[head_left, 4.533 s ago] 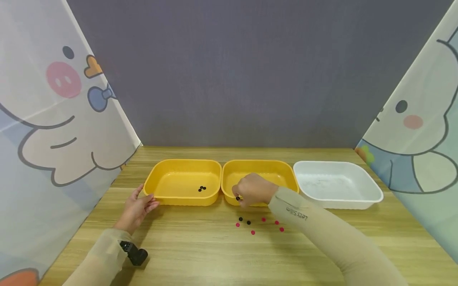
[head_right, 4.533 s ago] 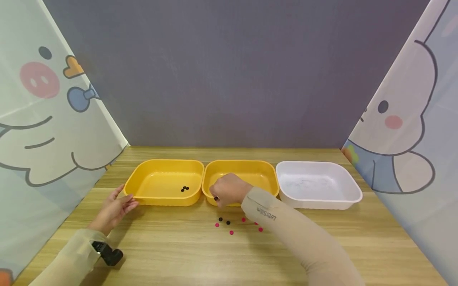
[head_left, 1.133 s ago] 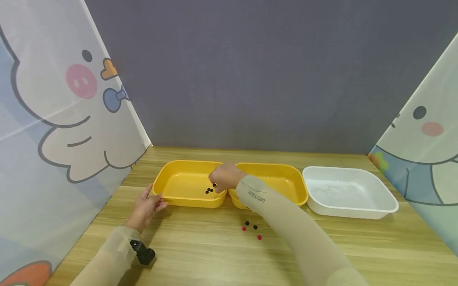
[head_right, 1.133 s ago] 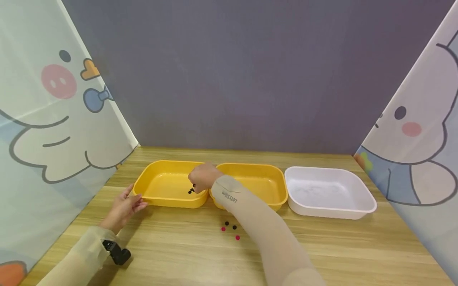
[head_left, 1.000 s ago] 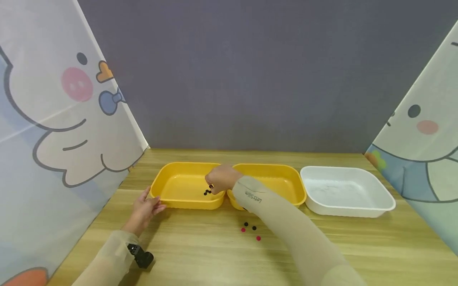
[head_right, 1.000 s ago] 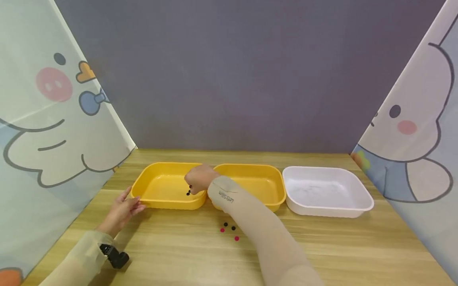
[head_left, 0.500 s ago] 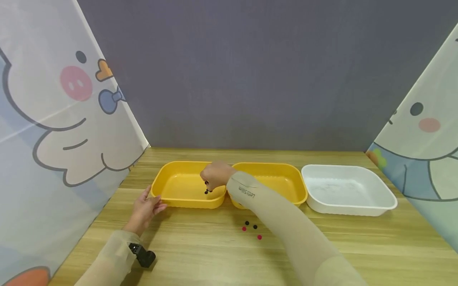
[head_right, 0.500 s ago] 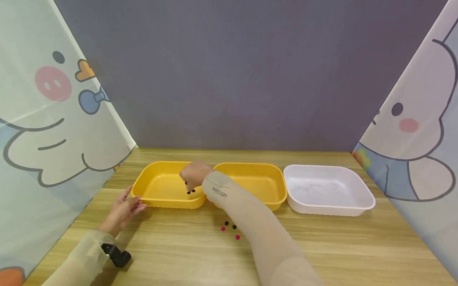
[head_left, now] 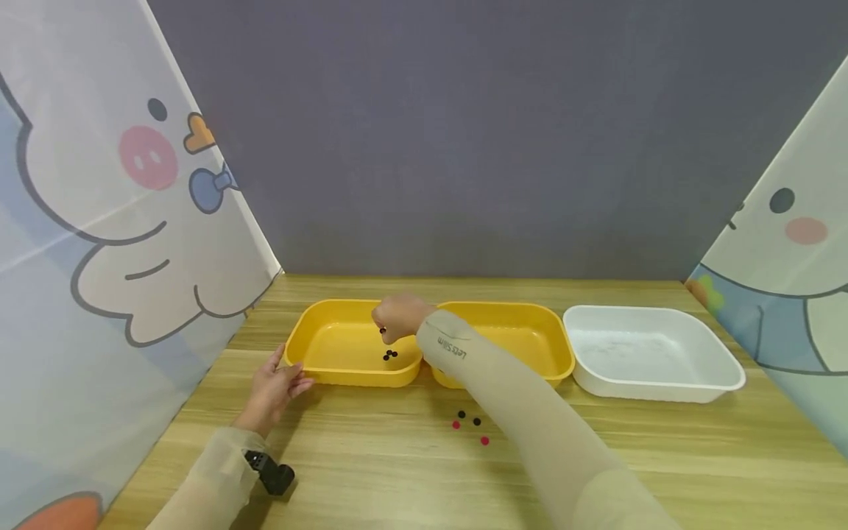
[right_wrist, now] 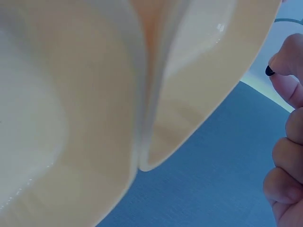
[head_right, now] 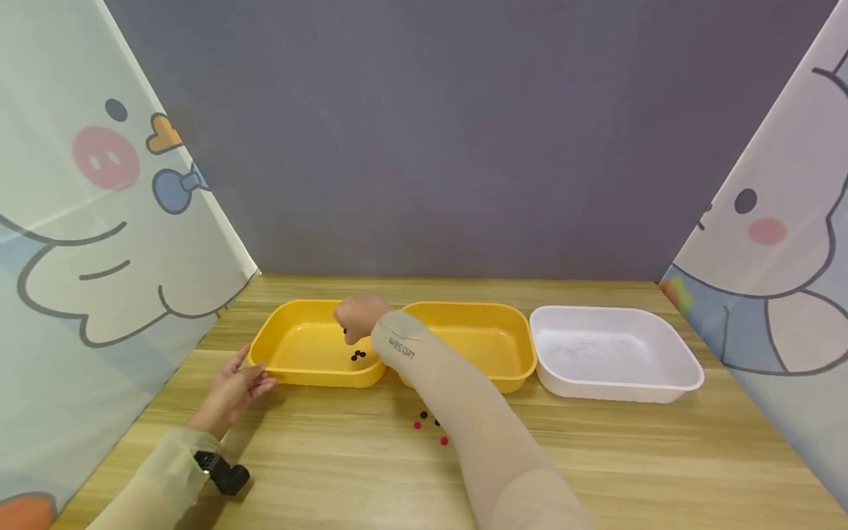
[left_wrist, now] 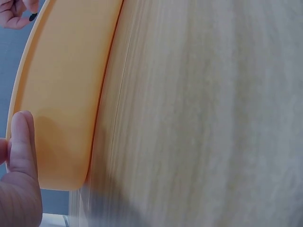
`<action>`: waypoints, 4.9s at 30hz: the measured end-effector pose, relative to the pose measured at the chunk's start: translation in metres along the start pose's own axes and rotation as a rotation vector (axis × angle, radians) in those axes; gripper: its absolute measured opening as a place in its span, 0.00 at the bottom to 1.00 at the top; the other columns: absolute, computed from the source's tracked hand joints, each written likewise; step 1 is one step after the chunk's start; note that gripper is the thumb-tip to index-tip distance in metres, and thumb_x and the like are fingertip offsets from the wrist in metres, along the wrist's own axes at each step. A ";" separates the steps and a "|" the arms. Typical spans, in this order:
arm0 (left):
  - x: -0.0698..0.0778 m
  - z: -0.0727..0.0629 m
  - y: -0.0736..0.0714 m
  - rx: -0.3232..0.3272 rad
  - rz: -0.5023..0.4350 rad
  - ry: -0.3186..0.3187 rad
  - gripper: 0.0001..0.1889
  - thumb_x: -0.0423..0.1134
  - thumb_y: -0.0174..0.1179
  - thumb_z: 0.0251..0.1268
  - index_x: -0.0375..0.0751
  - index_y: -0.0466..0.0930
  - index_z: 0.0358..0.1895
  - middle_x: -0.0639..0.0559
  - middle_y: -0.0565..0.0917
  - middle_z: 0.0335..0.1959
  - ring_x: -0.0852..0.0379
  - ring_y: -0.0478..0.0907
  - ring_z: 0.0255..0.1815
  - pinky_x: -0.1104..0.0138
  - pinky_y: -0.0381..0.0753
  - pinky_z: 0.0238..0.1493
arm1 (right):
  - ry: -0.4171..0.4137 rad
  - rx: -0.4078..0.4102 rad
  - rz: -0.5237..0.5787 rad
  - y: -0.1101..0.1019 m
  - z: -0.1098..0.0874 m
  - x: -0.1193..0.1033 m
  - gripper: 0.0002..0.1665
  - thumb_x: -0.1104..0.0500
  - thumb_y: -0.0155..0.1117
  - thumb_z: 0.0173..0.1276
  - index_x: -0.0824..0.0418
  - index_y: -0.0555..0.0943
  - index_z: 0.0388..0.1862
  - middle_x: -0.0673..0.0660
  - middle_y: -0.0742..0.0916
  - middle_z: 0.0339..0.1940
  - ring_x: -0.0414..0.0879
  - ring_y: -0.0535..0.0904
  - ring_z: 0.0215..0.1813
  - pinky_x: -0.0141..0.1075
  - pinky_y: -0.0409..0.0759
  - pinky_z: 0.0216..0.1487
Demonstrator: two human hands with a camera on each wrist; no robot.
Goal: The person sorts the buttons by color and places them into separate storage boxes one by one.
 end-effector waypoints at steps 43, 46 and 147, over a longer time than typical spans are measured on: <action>-0.006 0.004 0.009 -0.019 -0.020 0.007 0.40 0.25 0.42 0.73 0.47 0.27 0.76 0.54 0.74 0.21 0.63 0.80 0.20 0.73 0.85 0.33 | 0.047 -0.068 -0.084 0.002 0.021 -0.005 0.21 0.55 0.61 0.67 0.52 0.64 0.17 0.46 0.64 0.16 0.38 0.56 0.20 0.28 0.55 0.20; -0.009 0.005 0.009 -0.019 -0.030 -0.003 0.40 0.25 0.42 0.73 0.47 0.27 0.77 0.53 0.74 0.21 0.63 0.81 0.20 0.73 0.85 0.33 | 0.055 -0.075 -0.073 0.005 0.019 0.002 0.21 0.53 0.62 0.67 0.52 0.65 0.18 0.46 0.65 0.18 0.38 0.59 0.21 0.27 0.58 0.21; -0.002 0.008 -0.005 -0.141 -0.016 -0.026 0.42 0.26 0.44 0.73 0.44 0.22 0.75 0.53 0.81 0.26 0.61 0.83 0.28 0.70 0.85 0.40 | -0.016 0.275 0.181 0.067 -0.268 0.066 0.05 0.59 0.69 0.55 0.56 0.84 0.32 0.47 0.85 0.25 0.30 0.68 0.20 0.28 0.76 0.23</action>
Point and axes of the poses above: each hand's wrist, its own z-axis towards the middle knuckle, its own y-axis out of the palm, x = y × z, the point moved 10 cm from there along z, towards the middle knuckle
